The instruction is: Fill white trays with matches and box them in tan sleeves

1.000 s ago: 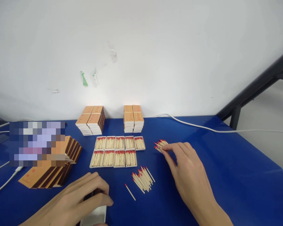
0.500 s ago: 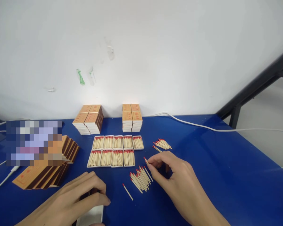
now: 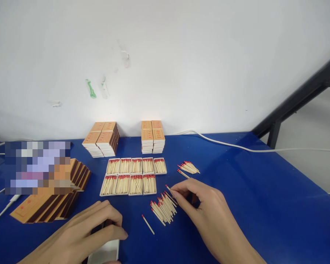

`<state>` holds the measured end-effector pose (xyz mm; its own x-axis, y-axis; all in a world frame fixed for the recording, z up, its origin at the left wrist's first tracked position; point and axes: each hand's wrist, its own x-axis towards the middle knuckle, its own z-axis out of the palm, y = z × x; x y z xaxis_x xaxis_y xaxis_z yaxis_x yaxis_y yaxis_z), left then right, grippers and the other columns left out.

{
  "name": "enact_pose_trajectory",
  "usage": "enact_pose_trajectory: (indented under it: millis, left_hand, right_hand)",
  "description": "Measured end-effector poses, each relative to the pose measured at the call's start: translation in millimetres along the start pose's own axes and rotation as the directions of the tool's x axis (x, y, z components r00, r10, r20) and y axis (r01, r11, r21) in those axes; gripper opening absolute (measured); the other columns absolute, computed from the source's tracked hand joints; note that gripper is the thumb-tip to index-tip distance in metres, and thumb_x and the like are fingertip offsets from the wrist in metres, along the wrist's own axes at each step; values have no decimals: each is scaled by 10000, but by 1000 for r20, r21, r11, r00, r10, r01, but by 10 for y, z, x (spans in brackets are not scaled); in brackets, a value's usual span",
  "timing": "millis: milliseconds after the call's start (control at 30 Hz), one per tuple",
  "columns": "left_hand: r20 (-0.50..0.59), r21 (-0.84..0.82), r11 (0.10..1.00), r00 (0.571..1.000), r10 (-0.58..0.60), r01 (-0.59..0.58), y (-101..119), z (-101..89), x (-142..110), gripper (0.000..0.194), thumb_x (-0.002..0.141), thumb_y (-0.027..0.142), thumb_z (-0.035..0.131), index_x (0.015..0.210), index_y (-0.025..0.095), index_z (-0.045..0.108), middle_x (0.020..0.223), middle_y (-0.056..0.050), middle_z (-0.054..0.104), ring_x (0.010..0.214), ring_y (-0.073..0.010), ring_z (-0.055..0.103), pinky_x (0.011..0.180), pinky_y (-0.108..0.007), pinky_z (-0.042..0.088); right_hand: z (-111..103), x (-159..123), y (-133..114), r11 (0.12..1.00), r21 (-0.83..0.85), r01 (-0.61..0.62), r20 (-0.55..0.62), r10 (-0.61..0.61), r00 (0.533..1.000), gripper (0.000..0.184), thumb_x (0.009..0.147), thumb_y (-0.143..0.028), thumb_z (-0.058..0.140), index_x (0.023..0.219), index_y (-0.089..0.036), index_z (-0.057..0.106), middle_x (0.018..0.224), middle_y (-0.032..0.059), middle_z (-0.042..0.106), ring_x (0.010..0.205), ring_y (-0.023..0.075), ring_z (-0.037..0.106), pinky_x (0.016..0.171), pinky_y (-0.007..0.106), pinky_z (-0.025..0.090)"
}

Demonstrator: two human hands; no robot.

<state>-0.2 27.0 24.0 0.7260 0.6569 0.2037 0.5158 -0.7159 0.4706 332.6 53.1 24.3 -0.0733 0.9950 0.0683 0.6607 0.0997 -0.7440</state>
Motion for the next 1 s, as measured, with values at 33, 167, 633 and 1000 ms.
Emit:
enact_pose_trajectory:
  millis: [33, 167, 633, 1000]
  left_hand:
    - [4, 2, 1000, 1000, 0, 0, -3, -2, 1, 217, 1115, 374, 763, 1275, 267, 663, 1179, -40, 713, 988, -231, 724, 909, -372, 627]
    - [14, 17, 1000, 1000, 18, -18, -21, -3, 4, 259, 1091, 370, 802, 1279, 265, 658, 1190, -40, 718, 1003, -237, 733, 921, -382, 636]
    - [13, 5, 1000, 1000, -6, 6, -3, 7, -17, 282, 1072, 357, 827, 1284, 275, 659, 1192, -34, 717, 1008, -233, 725, 951, -388, 642]
    - [-2, 6, 1000, 1000, -30, 30, 5, 13, -23, 291, 1040, 320, 862, 1266, 287, 681, 1190, -15, 718, 995, -221, 730, 965, -379, 640]
  right_hand:
    - [1, 0, -3, 1000, -5, 6, -11, -7, 1000, 242, 1046, -534, 721, 951, -371, 873, 841, -56, 818, 702, 161, 707, 642, 281, 517]
    - [7, 10, -15, 999, -24, 30, -56, -31, 998, 229, 1018, -509, 736, 902, -356, 860, 770, -58, 791, 633, 152, 678, 594, 281, 500]
    - [1, 6, 30, 990, -107, 87, -68, -95, 993, 225, 1069, -522, 706, 1010, -366, 857, 970, -7, 797, 805, 193, 741, 637, 311, 546]
    - [35, 149, 400, 923, -375, 81, -270, -192, 944, 378, 1129, -568, 561, 1028, -309, 817, 1055, 66, 772, 1035, 307, 710, 874, 464, 583]
